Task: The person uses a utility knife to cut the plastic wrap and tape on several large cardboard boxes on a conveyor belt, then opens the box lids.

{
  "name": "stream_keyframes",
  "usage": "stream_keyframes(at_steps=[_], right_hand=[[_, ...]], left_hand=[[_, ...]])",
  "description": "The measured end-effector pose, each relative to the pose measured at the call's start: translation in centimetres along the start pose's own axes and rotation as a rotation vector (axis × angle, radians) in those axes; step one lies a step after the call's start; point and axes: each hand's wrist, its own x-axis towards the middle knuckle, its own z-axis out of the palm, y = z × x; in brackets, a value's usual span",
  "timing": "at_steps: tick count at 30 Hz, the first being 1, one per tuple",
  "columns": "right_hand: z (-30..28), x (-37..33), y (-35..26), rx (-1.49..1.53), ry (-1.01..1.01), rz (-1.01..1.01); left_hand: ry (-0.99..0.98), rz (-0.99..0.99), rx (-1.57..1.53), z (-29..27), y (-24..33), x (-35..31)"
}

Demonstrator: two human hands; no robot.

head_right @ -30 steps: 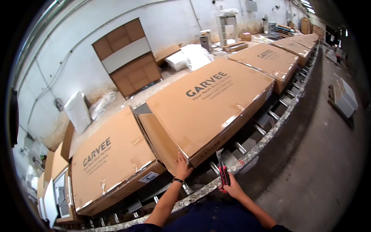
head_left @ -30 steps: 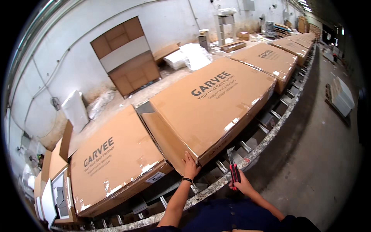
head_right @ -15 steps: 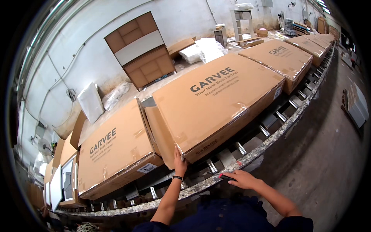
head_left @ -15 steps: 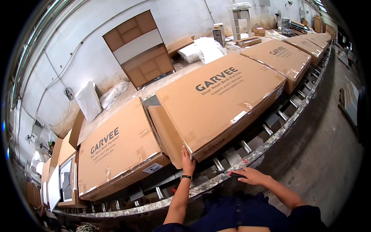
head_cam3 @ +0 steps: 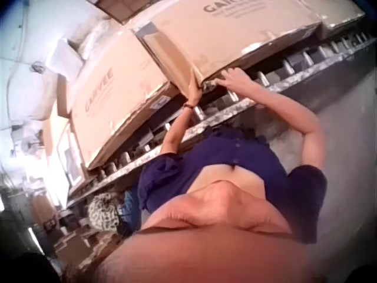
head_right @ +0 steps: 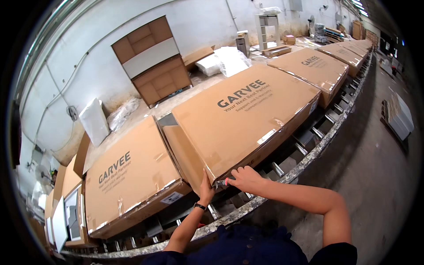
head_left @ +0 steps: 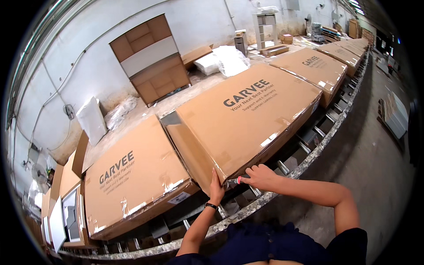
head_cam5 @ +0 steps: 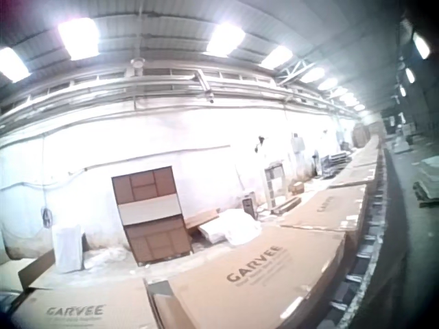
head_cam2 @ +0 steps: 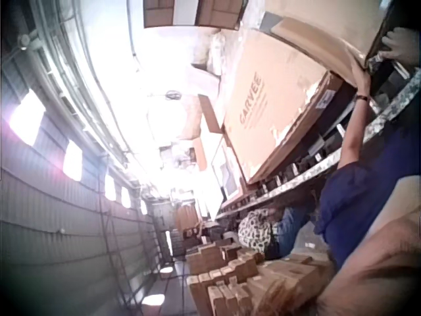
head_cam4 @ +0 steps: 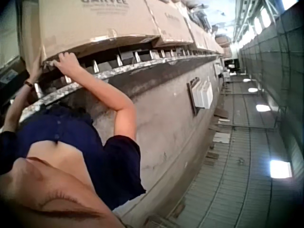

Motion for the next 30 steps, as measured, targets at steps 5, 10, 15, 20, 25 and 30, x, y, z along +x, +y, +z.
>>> stream_keyframes(at_steps=[5,10,15,20,25,30], right_hand=[[0.8,0.9,0.5,-0.006,-0.027,0.049],[1.0,0.2,0.5,-0.023,-0.009,0.07],[1.6,1.2,0.8,-0.052,0.005,0.044],[2.3,1.9,0.7,-0.037,-0.005,0.008],[2.3,1.3,0.2,-0.05,-0.002,0.058],[4.1,-2.9,1.7,0.139,0.052,0.193]], left_hand=[[-0.131,-0.019,-0.024,-2.0,0.2,0.3],[-0.259,0.005,-0.034,-3.8,0.2,1.2],[-0.318,-0.03,0.005,-4.4,-0.5,1.6],[-0.297,0.01,0.045,-4.5,0.5,1.8],[-0.339,0.02,0.076,-5.6,0.2,2.1],[-0.386,-0.022,0.116,-6.5,0.9,2.2]])
